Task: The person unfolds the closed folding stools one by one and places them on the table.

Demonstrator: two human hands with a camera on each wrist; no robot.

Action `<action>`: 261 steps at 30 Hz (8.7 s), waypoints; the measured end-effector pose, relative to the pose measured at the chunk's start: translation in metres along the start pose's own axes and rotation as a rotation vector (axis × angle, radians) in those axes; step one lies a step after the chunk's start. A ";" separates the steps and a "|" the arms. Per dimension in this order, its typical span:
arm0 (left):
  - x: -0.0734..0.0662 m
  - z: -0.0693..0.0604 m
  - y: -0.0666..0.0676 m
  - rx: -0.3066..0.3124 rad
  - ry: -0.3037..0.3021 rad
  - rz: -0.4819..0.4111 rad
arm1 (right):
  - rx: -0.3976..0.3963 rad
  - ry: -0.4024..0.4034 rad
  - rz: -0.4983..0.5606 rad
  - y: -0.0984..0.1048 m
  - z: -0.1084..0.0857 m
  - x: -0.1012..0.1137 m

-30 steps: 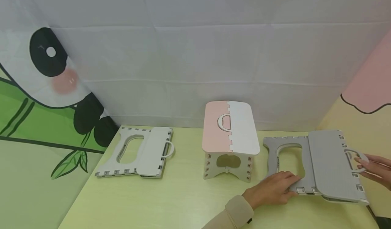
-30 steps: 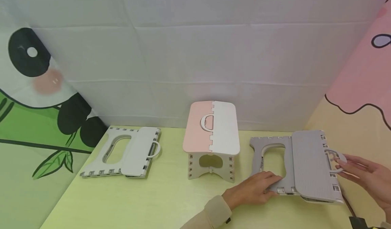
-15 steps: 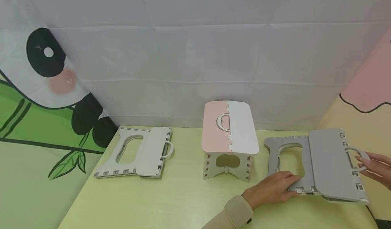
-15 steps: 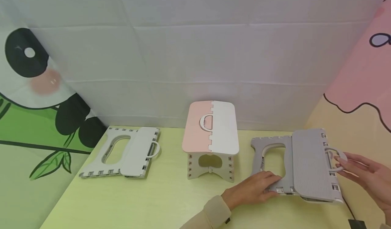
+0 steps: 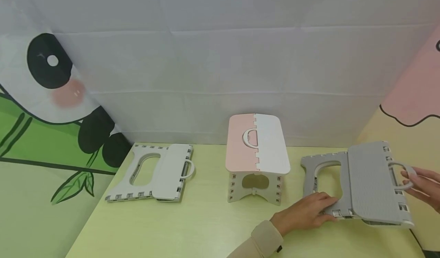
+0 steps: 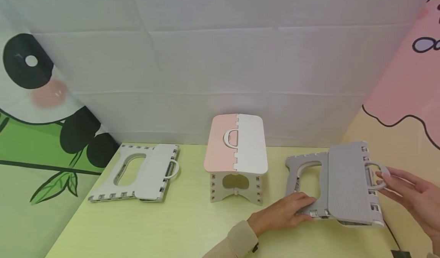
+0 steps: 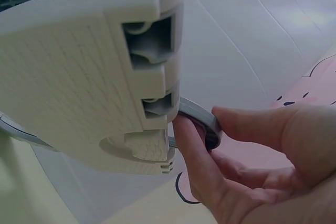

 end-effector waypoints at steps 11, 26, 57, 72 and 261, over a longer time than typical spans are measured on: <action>0.001 -0.001 0.002 0.018 0.013 -0.105 | -0.054 0.036 0.008 -0.011 0.000 0.014; 0.003 -0.003 0.002 -0.001 0.007 -0.167 | 0.004 0.107 0.014 -0.030 0.002 0.029; 0.001 -0.004 0.003 -0.025 -0.039 -0.313 | -0.030 0.224 -0.171 -0.062 -0.005 0.057; -0.001 -0.004 0.009 -0.101 -0.095 -0.352 | -0.034 0.267 -0.116 -0.083 -0.005 0.070; 0.028 -0.009 -0.009 -0.066 -0.003 -0.934 | -0.167 -0.179 -0.812 -0.101 -0.056 -0.020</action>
Point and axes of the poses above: each hand's wrist, its own z-axis towards the middle knuckle, its own y-axis out of the back of the hand, x = y × z, the point moved 10 cm from there along z, towards the middle knuckle, and after that the axes turned 3 degrees about -z, right-handed, at the moved point
